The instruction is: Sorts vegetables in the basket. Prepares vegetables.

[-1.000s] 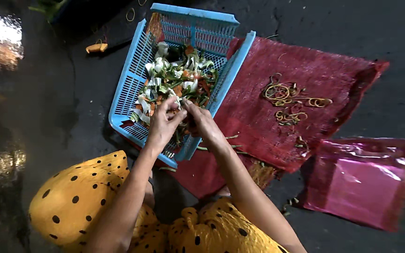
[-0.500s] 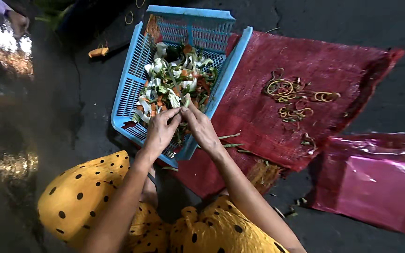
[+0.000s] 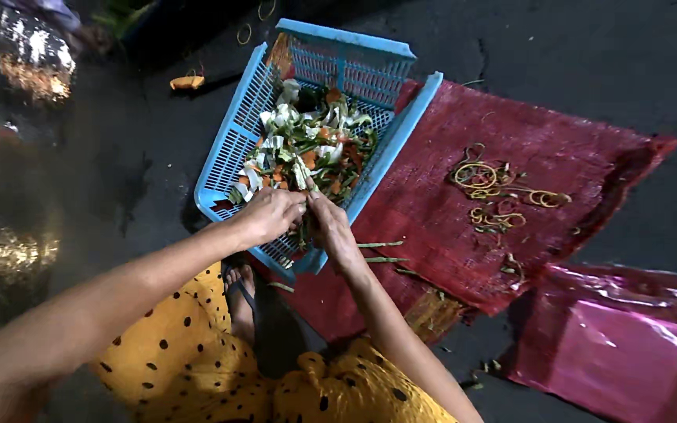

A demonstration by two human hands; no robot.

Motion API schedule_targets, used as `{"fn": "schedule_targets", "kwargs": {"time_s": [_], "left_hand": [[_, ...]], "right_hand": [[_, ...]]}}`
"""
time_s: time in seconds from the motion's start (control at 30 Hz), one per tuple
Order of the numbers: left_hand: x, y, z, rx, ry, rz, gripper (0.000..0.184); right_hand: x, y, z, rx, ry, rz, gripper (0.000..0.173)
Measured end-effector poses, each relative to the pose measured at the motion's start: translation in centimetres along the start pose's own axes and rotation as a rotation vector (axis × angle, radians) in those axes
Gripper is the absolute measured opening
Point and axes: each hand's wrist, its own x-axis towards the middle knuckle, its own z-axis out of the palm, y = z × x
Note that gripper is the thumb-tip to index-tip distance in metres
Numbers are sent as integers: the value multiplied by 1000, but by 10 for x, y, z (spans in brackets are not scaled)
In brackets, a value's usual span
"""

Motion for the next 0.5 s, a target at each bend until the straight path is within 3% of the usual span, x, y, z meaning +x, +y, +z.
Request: {"fn": "schedule_targets", "kwargs": {"time_s": [0.27,0.4,0.5], "left_hand": [[29,-8,-9,88,-83,-86,34],[34,-6,-24,-77,-98,-233,36],[37,-14,-31,-265,-83,-246,35]], "right_hand": [[11,-12,-5,168,64,201,38],[15,-25,-10,322,59,288,45],[15,-31,-11,361,92,333,49]]}}
